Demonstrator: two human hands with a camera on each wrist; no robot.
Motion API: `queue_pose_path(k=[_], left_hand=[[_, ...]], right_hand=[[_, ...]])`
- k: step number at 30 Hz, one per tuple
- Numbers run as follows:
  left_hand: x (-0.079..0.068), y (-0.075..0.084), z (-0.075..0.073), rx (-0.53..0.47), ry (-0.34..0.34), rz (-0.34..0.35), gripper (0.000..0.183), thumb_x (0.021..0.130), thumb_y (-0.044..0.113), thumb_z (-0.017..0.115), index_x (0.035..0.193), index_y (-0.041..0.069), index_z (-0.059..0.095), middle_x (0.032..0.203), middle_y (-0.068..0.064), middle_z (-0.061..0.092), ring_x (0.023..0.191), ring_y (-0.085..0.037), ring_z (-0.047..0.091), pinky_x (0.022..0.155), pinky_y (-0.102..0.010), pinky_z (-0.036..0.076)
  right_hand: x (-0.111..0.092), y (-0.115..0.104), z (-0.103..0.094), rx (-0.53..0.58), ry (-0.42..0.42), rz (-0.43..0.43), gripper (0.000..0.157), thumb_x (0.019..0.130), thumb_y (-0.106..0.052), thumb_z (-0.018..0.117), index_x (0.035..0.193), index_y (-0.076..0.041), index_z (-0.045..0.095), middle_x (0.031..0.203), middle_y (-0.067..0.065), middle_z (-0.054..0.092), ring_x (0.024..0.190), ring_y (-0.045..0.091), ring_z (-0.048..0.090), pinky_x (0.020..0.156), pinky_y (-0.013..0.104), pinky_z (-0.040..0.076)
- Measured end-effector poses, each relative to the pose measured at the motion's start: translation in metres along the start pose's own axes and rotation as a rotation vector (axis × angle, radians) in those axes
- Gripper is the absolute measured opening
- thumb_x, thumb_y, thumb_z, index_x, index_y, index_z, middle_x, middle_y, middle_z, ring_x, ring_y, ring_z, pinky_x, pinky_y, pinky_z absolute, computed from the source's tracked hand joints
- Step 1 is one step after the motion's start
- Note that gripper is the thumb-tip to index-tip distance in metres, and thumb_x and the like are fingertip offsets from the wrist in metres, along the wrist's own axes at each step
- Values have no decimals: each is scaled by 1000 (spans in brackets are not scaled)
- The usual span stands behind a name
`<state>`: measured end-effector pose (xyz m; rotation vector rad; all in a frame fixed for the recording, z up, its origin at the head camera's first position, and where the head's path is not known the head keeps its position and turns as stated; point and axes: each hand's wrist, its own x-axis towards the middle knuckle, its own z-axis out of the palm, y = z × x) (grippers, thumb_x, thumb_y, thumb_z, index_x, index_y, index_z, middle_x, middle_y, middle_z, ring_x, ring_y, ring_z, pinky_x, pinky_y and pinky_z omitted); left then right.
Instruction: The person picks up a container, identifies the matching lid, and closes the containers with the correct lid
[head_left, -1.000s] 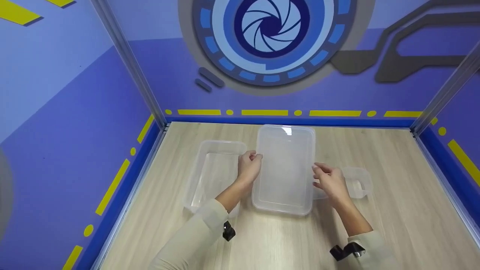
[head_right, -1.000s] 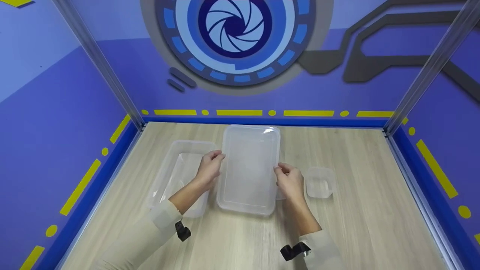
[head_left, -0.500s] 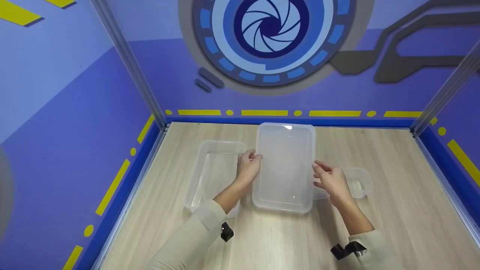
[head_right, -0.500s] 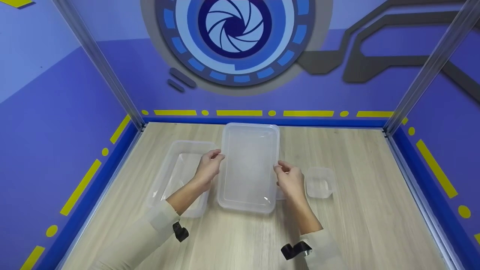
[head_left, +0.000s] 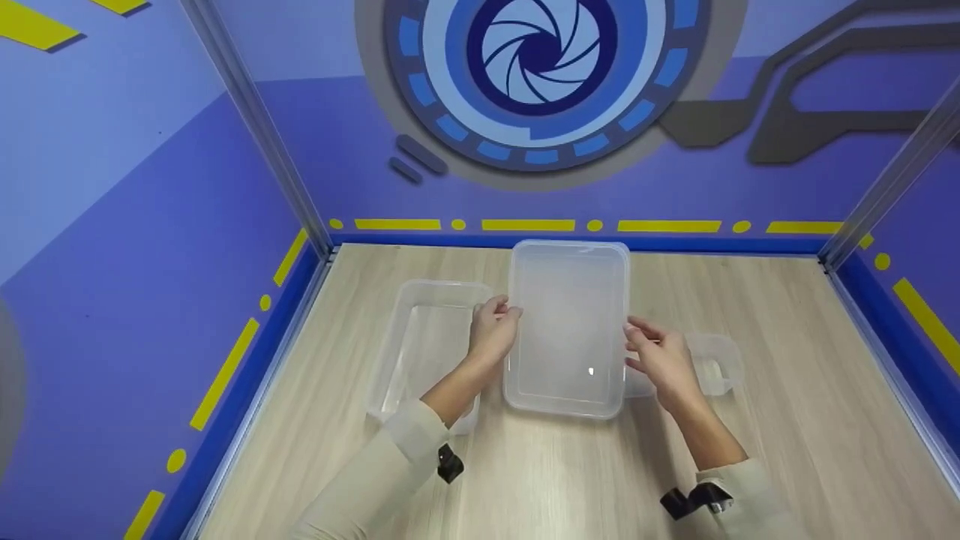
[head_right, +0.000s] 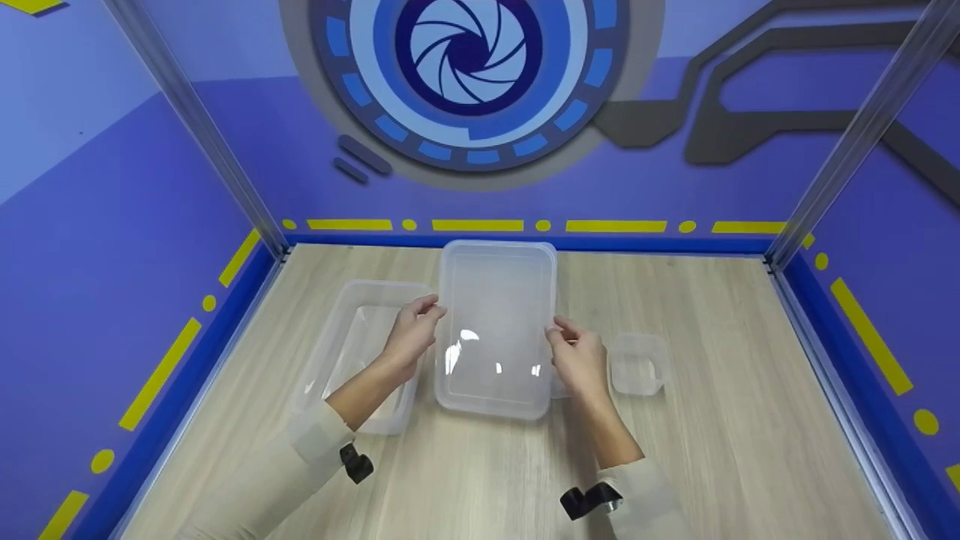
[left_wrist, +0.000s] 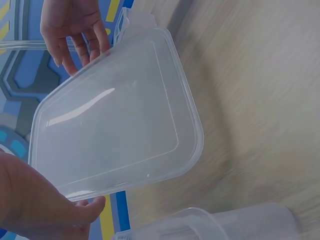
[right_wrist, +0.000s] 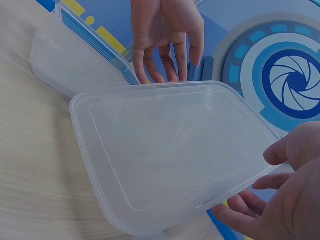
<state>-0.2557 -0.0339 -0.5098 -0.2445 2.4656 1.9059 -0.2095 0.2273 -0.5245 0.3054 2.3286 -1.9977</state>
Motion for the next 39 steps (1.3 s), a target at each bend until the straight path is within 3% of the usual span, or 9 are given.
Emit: queue_pose_path(k=[6,13,16,27,34,39], left_hand=[[-3,-1,-3,-17,-11,3,49,102,20,61,146,-1,58,129,-12,58,122,-28,59,101,-40,51],[-3,-4,-10,-48,-70,-24,51,104,22,59,150,0,53,132,-10,52,125,-27,54,102,-38,50],[-2,-4,-11,-36,-58,-6,50,103,20,60,148,-1,55,129,-11,53,123,-27,55,100,-38,50],[-2,-5,-17,-46,-76,6,49,106,19,58,150,-2,53,131,-13,52,122,-28,53,101,-39,50],[-1,-5,-18,-34,-52,24,47,103,17,60,146,-3,57,130,-15,56,119,-29,55,99,-40,51],[0,-4,-20,-50,-76,28,48,104,18,58,147,-2,55,133,-16,55,121,-30,56,102,-41,50]], right_hand=[[1,-1,3,6,8,-11,50,112,-23,54,154,4,50,140,25,52,125,36,56,96,32,59],[2,-3,5,-3,3,-4,51,112,-23,53,155,3,48,141,24,51,131,38,56,102,36,56],[1,-3,6,-11,11,-10,50,112,-22,53,154,3,50,139,24,53,129,37,57,100,34,57],[1,-3,7,-43,9,-40,49,112,-21,53,154,3,51,140,27,57,130,38,58,105,42,54],[2,-3,8,-52,8,-42,47,111,-21,53,152,3,53,138,28,58,129,39,59,95,28,58],[0,-5,6,-43,-12,-50,49,112,-21,52,155,2,50,143,28,56,133,39,57,103,34,55]])
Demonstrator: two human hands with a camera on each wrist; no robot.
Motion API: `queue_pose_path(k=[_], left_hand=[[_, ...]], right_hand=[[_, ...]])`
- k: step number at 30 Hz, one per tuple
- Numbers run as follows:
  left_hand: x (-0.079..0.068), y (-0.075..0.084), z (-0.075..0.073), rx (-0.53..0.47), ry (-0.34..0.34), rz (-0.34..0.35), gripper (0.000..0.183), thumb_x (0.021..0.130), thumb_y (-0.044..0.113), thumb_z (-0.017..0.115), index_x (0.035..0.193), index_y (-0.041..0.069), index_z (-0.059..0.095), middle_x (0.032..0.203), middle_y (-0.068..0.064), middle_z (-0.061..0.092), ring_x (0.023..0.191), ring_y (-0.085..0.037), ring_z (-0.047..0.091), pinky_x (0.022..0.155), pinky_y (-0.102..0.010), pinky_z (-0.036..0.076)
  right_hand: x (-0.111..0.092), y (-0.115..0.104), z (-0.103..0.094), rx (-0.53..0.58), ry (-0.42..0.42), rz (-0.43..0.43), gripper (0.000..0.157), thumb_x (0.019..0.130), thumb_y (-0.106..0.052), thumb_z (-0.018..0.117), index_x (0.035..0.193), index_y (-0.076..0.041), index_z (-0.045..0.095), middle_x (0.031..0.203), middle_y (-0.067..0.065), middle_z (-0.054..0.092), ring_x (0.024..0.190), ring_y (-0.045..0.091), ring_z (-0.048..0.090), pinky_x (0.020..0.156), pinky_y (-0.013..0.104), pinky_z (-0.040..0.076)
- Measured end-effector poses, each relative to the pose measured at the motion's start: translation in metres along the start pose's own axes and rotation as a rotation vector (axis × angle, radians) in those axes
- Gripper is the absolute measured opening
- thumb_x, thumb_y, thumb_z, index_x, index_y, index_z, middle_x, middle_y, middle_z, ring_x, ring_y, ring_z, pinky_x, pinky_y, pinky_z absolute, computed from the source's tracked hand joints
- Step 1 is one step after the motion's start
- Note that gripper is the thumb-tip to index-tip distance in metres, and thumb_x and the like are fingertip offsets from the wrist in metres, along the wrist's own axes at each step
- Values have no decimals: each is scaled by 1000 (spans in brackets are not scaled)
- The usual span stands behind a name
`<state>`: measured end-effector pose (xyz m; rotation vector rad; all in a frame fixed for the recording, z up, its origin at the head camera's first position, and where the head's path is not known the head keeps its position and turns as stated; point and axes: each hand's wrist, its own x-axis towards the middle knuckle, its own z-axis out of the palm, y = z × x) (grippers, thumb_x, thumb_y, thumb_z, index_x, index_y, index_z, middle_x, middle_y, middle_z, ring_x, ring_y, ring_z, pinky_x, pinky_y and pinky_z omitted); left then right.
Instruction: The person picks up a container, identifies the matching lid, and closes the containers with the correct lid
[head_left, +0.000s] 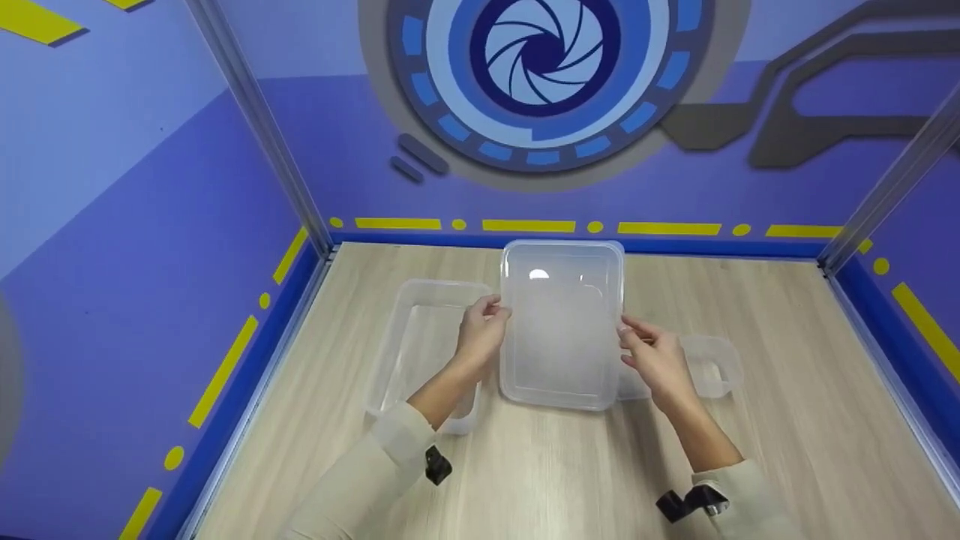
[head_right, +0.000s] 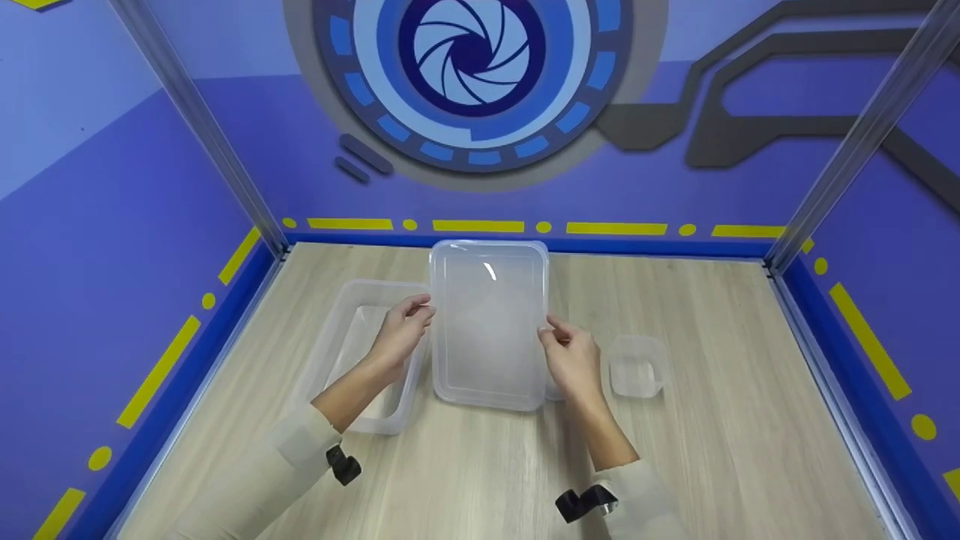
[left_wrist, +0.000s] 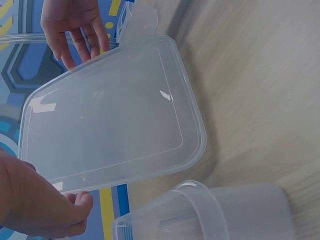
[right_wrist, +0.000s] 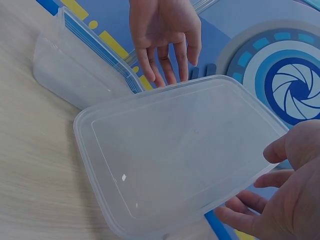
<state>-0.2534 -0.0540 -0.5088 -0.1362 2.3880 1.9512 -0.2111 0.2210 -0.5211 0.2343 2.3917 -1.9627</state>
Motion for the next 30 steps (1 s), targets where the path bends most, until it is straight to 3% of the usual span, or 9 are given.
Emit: queue_pose_path(k=[4,14,22,27,30], left_hand=[[0,1,0,-2,-10,-4,47,106,20,58,148,0,55,135,-15,54,125,-30,55,104,-42,50],[3,2,-3,17,31,7,41,106,19,59,144,4,60,128,-13,63,120,-29,60,101,-44,51],[2,2,-8,37,36,3,40,107,20,58,144,5,62,127,-13,66,118,-29,62,100,-45,51],[2,3,-11,45,40,21,39,107,20,58,142,6,64,125,-13,67,117,-29,63,99,-45,52],[3,4,-13,16,45,41,37,107,18,57,141,5,64,123,-13,68,116,-28,62,97,-44,51]], right_hand=[[-1,-1,-2,22,-7,-14,49,113,-22,52,156,2,49,145,28,54,136,39,55,110,44,50],[-7,-6,-3,26,-21,-48,48,113,-21,52,155,1,50,146,27,56,136,38,55,111,45,48],[-8,-8,-2,-39,-24,-77,50,113,-24,53,156,1,49,145,26,58,134,34,56,109,34,51],[-9,-9,-2,-91,-8,-87,49,112,-26,54,155,-1,52,145,23,60,131,31,58,100,21,52],[-9,-11,-2,-103,-6,-85,49,112,-26,55,154,-3,53,144,22,61,128,33,60,95,19,51]])
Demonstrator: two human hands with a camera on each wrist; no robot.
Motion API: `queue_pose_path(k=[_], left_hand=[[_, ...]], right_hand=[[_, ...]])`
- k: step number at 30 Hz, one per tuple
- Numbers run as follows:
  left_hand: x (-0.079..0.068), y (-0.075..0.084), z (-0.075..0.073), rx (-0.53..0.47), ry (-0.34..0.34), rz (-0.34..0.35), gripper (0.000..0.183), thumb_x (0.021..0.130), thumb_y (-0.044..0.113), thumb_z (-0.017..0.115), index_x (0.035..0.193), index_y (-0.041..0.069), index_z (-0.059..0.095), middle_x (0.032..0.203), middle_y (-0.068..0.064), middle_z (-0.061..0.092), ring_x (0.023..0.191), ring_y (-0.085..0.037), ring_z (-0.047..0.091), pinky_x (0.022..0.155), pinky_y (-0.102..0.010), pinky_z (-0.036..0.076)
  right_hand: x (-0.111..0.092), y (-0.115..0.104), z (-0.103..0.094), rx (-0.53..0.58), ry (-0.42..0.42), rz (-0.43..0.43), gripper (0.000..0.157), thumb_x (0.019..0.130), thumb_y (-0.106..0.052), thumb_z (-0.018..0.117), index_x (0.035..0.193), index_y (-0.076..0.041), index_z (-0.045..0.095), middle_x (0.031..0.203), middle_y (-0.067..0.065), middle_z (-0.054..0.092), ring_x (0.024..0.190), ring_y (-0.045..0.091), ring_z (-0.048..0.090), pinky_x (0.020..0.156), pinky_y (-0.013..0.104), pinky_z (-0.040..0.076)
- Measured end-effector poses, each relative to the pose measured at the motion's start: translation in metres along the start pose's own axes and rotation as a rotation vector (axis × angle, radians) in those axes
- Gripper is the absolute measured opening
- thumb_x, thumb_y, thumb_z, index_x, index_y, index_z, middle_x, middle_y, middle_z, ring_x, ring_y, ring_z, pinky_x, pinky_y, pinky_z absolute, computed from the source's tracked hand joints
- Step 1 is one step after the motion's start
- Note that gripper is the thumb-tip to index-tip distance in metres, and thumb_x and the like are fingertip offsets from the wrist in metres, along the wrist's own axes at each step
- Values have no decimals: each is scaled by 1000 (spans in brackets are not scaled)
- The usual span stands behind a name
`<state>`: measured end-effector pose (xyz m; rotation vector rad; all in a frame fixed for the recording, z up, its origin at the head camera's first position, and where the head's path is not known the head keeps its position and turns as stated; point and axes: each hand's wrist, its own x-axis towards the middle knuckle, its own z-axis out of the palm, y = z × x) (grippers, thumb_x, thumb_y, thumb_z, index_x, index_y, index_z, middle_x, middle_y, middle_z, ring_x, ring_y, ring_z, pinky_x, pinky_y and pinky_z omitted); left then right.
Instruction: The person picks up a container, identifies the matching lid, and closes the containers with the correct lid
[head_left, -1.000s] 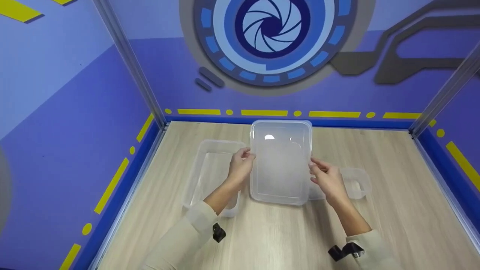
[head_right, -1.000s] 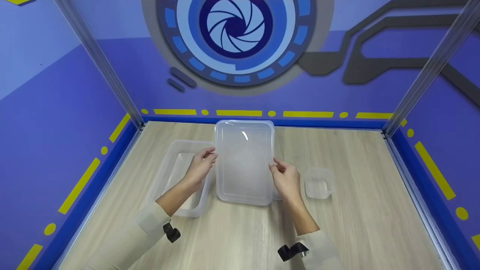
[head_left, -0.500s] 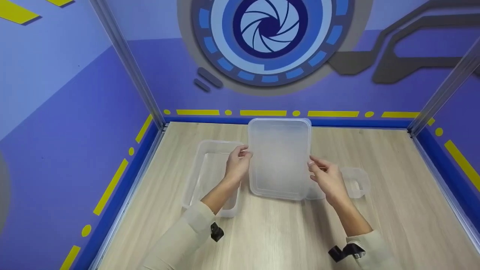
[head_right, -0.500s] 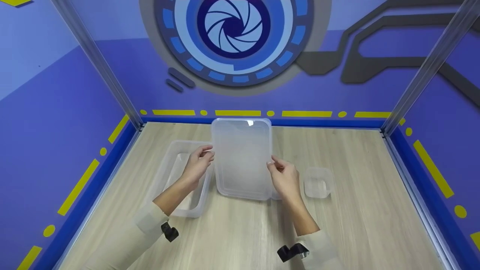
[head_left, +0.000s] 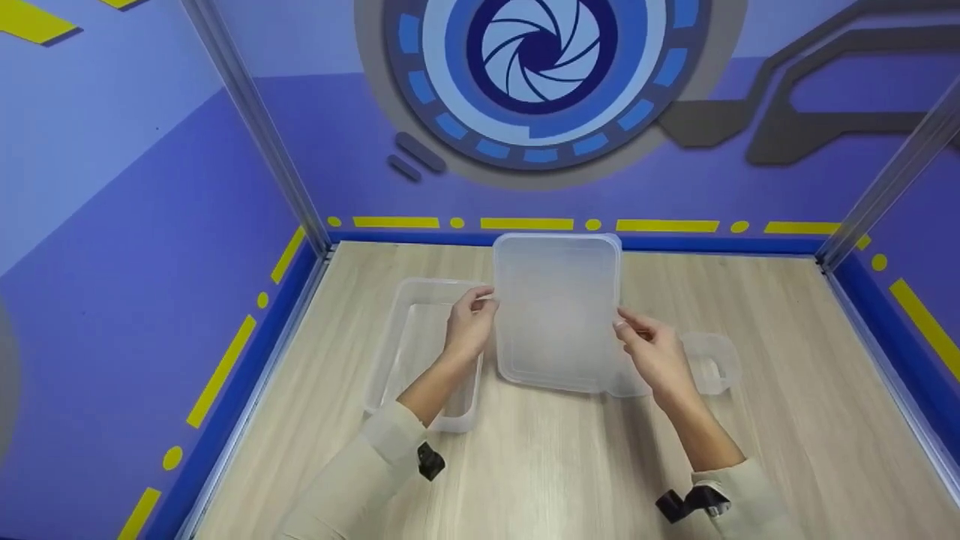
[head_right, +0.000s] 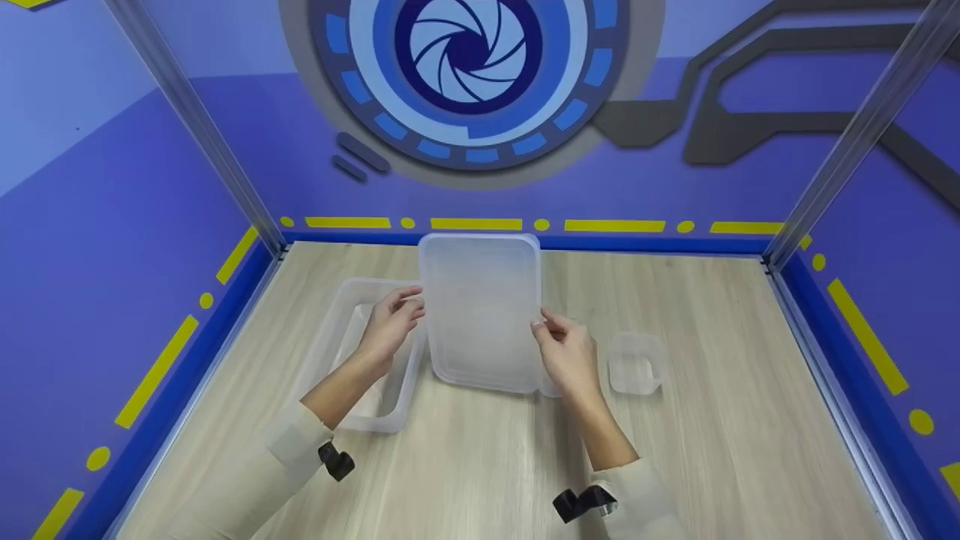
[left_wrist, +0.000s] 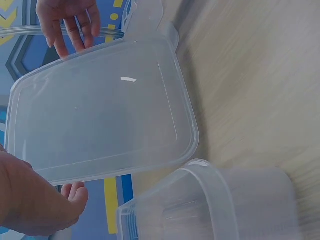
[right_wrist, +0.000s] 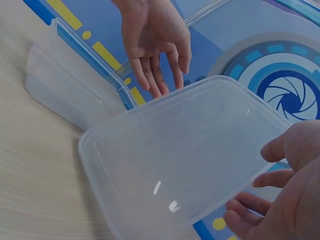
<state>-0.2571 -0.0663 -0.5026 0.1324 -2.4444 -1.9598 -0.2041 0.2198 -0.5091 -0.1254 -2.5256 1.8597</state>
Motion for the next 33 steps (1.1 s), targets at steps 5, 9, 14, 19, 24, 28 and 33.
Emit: queue_pose_path(k=[5,9,14,19,24,28,33], left_hand=[[1,-1,-1,-42,8,11,37,106,17,56,140,4,65,121,-12,66,113,-27,60,95,-41,50],[3,-2,-1,-46,23,17,37,106,15,55,139,4,65,118,-12,66,109,-25,61,90,-36,50],[4,-4,-2,-63,31,18,36,108,13,51,140,3,64,124,-17,66,117,-32,63,96,-41,52],[4,-3,-3,-80,15,9,39,115,22,42,142,3,62,135,-19,65,130,-34,62,113,-48,47],[2,-1,-3,-93,11,16,42,117,25,37,140,1,62,133,-20,66,129,-34,63,115,-49,45],[1,0,-4,-105,12,14,40,116,24,37,137,1,63,131,-20,67,128,-33,65,114,-49,45],[1,-1,-4,-151,17,11,39,116,24,38,132,-1,64,128,-20,69,127,-34,65,112,-49,46]], right_hand=[[0,-3,0,5,-10,5,49,111,-26,56,154,-4,53,144,21,61,128,33,60,96,21,50],[0,-5,1,8,-10,-8,49,111,-28,57,154,-4,53,146,20,60,128,32,60,96,20,50],[0,-5,2,8,-8,-13,49,111,-28,57,154,-5,54,147,19,60,126,32,60,93,20,50],[-1,-6,2,5,2,-10,49,111,-28,58,154,-7,54,147,18,61,126,33,60,93,20,49],[-3,-5,2,8,4,-17,49,111,-29,57,155,-7,53,151,16,58,129,30,59,99,25,49],[-5,-5,2,29,-1,-15,51,111,-31,57,156,-8,52,154,15,56,136,30,57,111,39,46],[-7,-5,2,70,-19,-16,53,112,-30,54,158,-6,48,158,18,51,144,34,49,121,51,36]])
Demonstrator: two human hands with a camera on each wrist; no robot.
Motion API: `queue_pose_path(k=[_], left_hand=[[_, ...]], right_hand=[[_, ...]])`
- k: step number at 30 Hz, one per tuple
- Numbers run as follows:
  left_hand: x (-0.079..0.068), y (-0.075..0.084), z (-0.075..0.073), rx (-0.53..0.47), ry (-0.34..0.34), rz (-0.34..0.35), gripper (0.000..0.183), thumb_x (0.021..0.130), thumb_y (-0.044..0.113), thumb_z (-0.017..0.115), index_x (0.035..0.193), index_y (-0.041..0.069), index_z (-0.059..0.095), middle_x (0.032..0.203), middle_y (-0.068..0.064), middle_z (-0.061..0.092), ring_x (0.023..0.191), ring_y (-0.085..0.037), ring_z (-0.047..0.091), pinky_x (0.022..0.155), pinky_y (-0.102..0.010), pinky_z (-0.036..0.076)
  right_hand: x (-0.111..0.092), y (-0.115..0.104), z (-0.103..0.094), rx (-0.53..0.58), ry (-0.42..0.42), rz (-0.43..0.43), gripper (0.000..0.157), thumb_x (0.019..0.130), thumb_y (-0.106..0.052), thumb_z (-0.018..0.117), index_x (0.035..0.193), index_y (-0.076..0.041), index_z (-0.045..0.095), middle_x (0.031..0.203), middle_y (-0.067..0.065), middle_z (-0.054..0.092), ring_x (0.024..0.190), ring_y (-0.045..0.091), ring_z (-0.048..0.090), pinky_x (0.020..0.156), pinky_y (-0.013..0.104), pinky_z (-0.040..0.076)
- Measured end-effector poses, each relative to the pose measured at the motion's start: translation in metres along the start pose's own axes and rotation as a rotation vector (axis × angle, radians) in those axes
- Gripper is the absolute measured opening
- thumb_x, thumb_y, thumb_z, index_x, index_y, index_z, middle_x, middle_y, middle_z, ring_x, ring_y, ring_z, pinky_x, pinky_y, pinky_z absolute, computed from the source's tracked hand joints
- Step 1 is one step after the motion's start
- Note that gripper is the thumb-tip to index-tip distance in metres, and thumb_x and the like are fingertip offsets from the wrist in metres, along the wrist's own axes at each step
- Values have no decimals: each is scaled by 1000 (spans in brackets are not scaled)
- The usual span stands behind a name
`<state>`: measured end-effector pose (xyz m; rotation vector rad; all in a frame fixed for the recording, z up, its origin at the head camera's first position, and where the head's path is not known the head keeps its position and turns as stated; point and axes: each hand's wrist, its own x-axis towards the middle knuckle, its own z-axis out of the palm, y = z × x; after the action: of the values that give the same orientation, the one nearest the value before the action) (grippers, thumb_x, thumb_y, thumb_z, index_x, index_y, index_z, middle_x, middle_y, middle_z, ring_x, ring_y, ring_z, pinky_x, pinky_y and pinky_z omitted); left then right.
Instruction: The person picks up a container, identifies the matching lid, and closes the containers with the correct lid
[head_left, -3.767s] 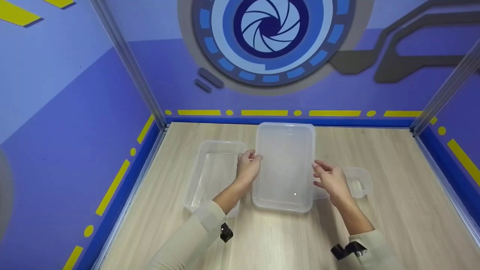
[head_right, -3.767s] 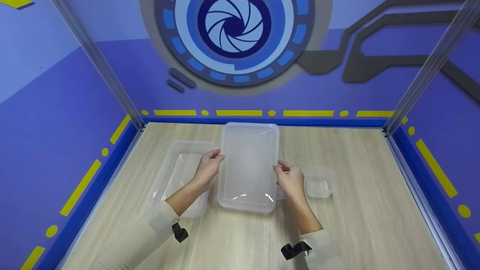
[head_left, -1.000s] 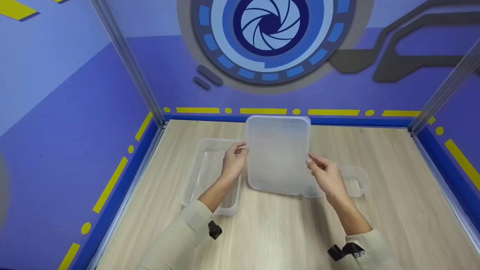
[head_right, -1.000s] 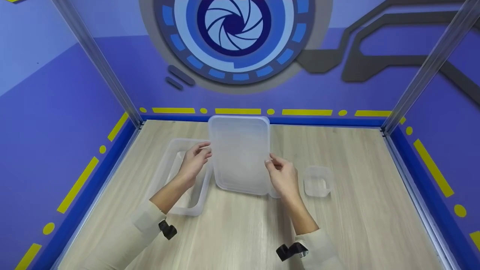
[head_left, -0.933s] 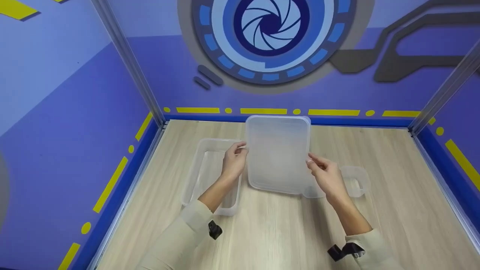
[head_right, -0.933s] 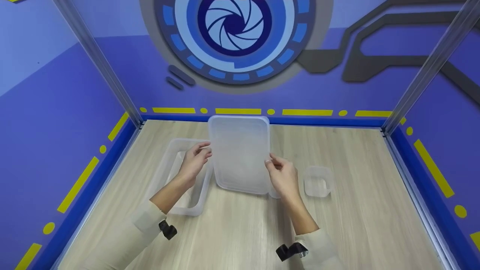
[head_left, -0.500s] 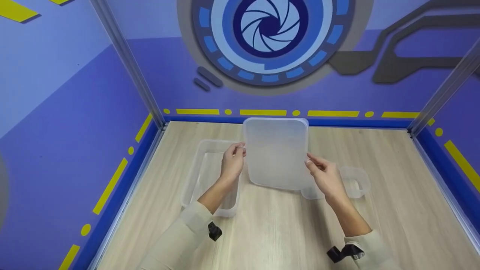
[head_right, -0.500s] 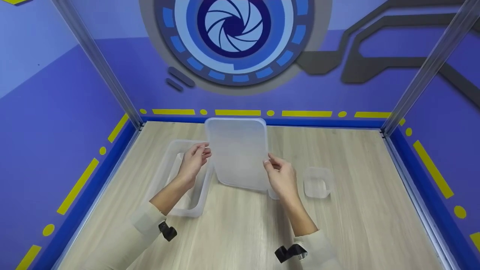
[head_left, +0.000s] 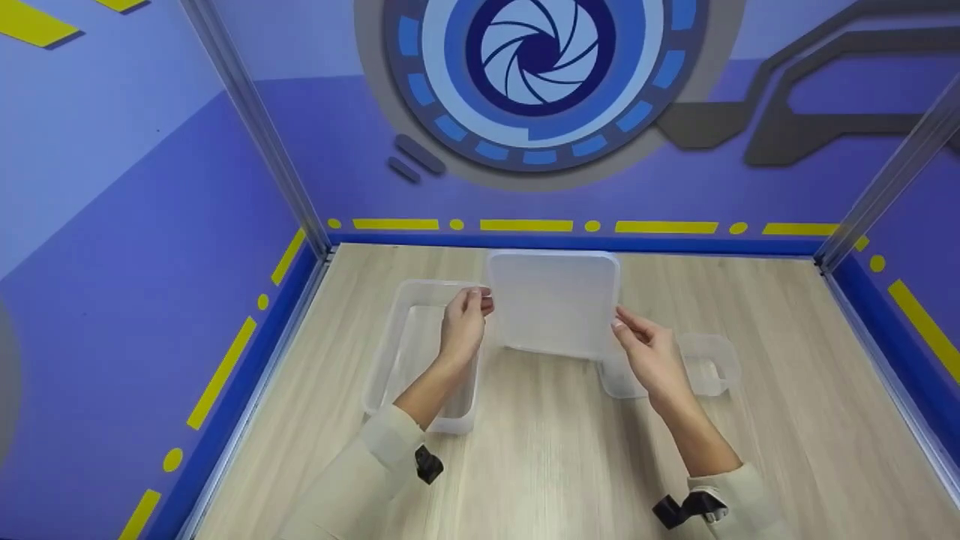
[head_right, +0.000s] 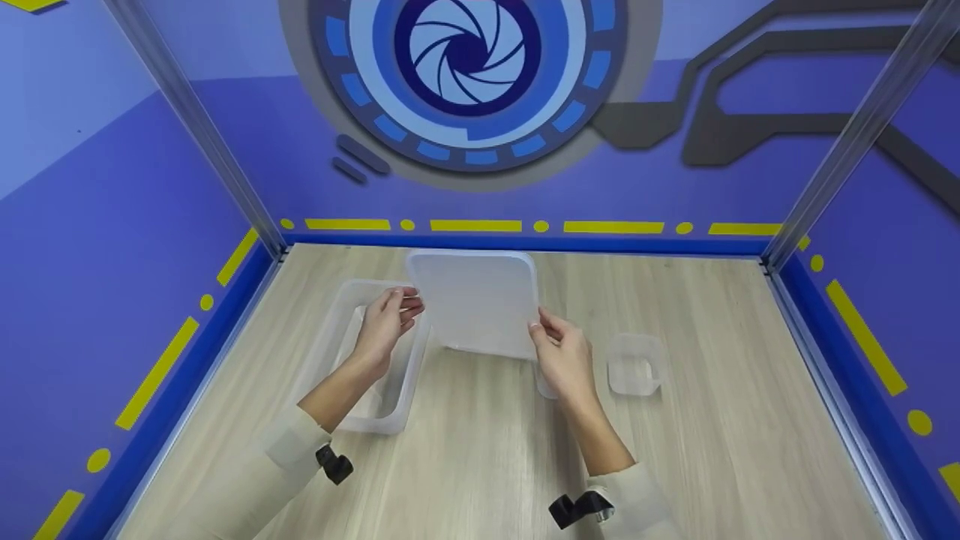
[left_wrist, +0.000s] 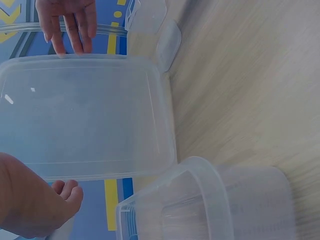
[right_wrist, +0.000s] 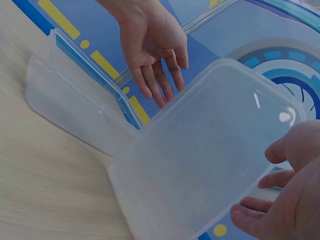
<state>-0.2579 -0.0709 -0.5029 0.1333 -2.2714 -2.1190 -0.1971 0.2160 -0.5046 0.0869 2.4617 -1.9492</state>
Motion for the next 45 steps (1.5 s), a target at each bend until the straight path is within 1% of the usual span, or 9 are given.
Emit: queue_pose_path(k=[3,6,9,13,17,22,27,36,45], left_hand=[[0,0,0,-6,8,-1,39,116,24,39,129,-2,64,126,-20,69,125,-34,66,109,-49,48],[1,0,1,-7,16,-6,38,116,23,39,127,-2,64,125,-20,69,124,-33,66,106,-48,50],[1,-1,2,-24,22,-8,38,116,22,37,125,-3,64,124,-22,69,124,-34,66,106,-48,51],[1,-3,2,-49,17,-6,40,117,25,35,123,-4,62,124,-23,67,125,-35,65,108,-48,51],[0,-4,0,-65,8,-11,41,117,28,38,119,-4,62,123,-23,67,125,-36,66,109,-46,51],[-1,-6,-1,-64,-14,-13,42,117,29,40,119,-6,62,123,-23,68,126,-37,65,108,-44,52],[-1,-8,-3,-53,-31,-14,39,116,27,41,122,-7,61,126,-24,66,128,-37,64,110,-44,51],[-2,-7,-4,-71,-28,-35,35,115,23,42,121,-7,59,128,-27,63,130,-37,63,109,-42,52],[-2,-5,-5,-89,-25,-43,34,114,23,45,122,-6,61,127,-24,65,128,-35,64,108,-41,52]], right_hand=[[0,0,0,0,-1,0,53,113,-31,53,159,-5,47,158,20,50,145,36,48,122,52,35],[-1,1,0,-3,4,-5,52,114,-32,51,158,-5,48,156,22,51,144,37,49,121,52,36],[0,2,0,17,6,-19,52,115,-34,48,156,-3,50,155,24,52,145,36,50,121,47,38],[1,2,1,59,5,-34,56,116,-36,43,155,4,49,156,24,51,146,34,49,120,39,39],[2,2,2,72,17,-24,58,116,-37,41,153,7,48,156,24,51,145,33,50,119,37,39],[2,3,2,81,37,-1,58,116,-36,42,151,10,49,153,26,53,144,33,52,118,36,41],[3,4,2,99,35,8,57,116,-35,42,151,10,50,153,26,53,143,34,53,117,35,42],[3,3,3,115,35,4,54,116,-32,44,149,10,52,152,25,55,142,33,55,113,29,44],[3,4,5,135,48,14,52,115,-30,47,147,11,54,151,26,55,141,32,56,111,27,46]])
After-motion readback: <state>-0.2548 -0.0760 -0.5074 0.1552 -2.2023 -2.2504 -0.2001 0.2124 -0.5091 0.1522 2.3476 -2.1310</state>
